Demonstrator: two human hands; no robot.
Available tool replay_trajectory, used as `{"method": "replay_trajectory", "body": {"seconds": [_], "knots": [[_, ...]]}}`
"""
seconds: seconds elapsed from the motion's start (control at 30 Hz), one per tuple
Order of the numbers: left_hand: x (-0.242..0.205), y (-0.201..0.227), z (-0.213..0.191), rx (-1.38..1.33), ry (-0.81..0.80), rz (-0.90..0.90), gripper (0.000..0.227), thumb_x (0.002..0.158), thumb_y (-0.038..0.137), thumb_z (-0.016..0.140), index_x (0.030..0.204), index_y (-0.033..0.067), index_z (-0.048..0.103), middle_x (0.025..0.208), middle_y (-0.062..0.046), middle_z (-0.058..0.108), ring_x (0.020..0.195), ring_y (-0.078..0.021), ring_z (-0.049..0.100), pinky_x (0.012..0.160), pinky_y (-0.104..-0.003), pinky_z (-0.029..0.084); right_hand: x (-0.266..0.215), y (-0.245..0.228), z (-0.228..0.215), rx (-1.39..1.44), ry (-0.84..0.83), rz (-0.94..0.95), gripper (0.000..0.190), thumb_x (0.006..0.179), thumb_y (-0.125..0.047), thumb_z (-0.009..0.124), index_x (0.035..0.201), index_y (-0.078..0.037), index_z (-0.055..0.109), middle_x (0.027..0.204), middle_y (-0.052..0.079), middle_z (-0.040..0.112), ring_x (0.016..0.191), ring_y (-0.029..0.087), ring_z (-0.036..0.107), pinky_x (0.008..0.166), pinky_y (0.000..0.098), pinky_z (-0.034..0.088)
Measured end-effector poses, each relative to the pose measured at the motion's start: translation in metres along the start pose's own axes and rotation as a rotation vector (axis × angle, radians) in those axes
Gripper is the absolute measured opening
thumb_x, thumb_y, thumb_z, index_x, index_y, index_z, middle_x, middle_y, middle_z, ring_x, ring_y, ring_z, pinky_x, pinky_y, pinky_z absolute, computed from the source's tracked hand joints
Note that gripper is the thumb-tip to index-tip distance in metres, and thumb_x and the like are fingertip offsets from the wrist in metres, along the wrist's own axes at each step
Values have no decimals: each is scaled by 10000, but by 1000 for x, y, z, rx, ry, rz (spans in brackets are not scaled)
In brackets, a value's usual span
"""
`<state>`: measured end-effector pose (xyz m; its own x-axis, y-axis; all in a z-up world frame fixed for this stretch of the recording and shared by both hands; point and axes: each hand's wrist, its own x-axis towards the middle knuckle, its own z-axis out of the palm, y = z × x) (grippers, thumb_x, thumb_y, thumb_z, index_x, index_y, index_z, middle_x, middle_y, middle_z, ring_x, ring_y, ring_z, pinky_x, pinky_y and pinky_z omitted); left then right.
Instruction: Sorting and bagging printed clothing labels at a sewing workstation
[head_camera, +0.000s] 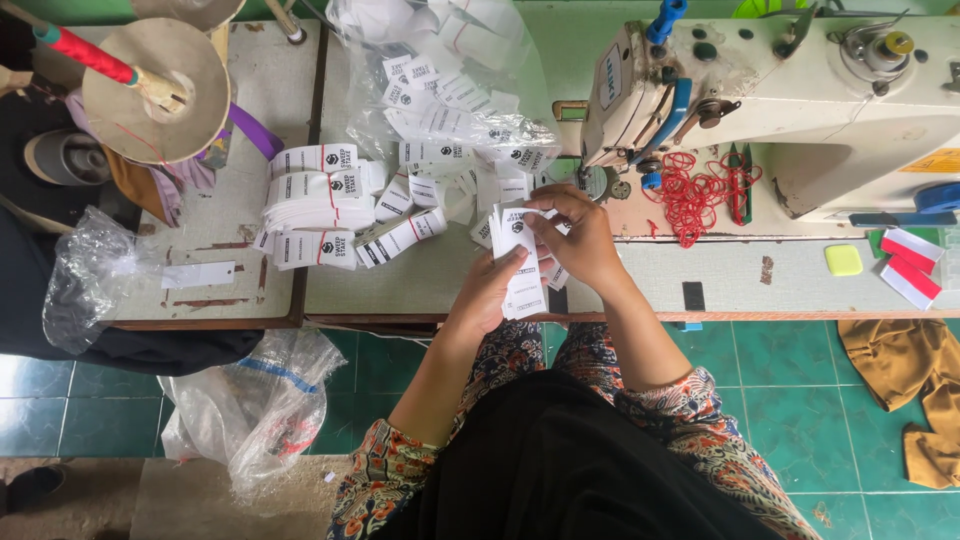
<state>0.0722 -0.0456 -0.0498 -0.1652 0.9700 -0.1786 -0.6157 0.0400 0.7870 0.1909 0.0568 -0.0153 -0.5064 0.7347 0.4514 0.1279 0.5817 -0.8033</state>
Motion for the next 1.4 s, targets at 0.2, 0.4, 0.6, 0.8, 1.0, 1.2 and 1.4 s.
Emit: {"method": "replay_trajectory", "body": {"seconds": [0.2, 0.4, 0.6, 0.8, 1.0, 1.2, 1.4], "knots": [[-4, 4, 5, -28, 56, -41, 290, 932, 249, 748, 1036, -9, 665, 930, -161, 747, 822, -279, 758, 753, -458, 638, -4, 1, -6, 149, -146, 213, 194, 919, -67, 733, 1023, 96, 721, 1157, 335, 622, 1052, 450, 641, 839, 534, 553], [-2, 5, 2, -100, 107, -112, 334, 895, 236, 792, 997, -48, 649, 923, -207, 750, 851, -300, 760, 780, -472, 633, -10, 6, -15, 365, 43, 362, 134, 991, -68, 663, 1032, 56, 693, 1010, 185, 660, 964, 256, 627, 879, 383, 525], [7, -13, -19, -93, 39, -129, 497, 933, 279, 748, 1316, -18, 636, 1221, -217, 701, 1082, -323, 707, 891, -512, 607, -21, 50, -64, 369, 8, 507, 95, 1013, -77, 643, 1029, 11, 675, 830, 30, 615, 730, 76, 620, 642, 235, 602], [8, -15, -13, -38, -4, -101, 473, 958, 266, 719, 1333, -9, 632, 1270, -233, 676, 1140, -357, 671, 924, -540, 568, -15, 51, -68, -283, -243, 337, 280, 911, -101, 729, 1166, 11, 701, 822, 240, 697, 782, 363, 690, 698, 472, 529], [11, -24, -13, -22, -3, -86, 491, 955, 259, 728, 1323, -50, 627, 1274, -285, 652, 1144, -425, 643, 914, -567, 554, -14, 24, -26, -410, -26, 102, 238, 973, -95, 707, 1181, 17, 729, 1009, 222, 717, 929, 308, 701, 773, 380, 601], [9, -28, -12, 5, 73, -58, 498, 918, 253, 783, 1273, -68, 643, 1162, -306, 690, 986, -434, 703, 821, -576, 591, -11, -26, -4, -104, 12, 94, 260, 958, -152, 741, 1153, 21, 727, 979, 204, 713, 866, 307, 706, 695, 402, 614], [14, -38, -25, 5, 23, -57, 430, 919, 297, 788, 1187, -27, 701, 1067, -246, 738, 919, -368, 740, 808, -539, 608, -16, -21, 4, -222, 99, -89, 101, 894, -12, 739, 933, 80, 727, 982, 209, 738, 800, 321, 722, 650, 366, 585]]}}
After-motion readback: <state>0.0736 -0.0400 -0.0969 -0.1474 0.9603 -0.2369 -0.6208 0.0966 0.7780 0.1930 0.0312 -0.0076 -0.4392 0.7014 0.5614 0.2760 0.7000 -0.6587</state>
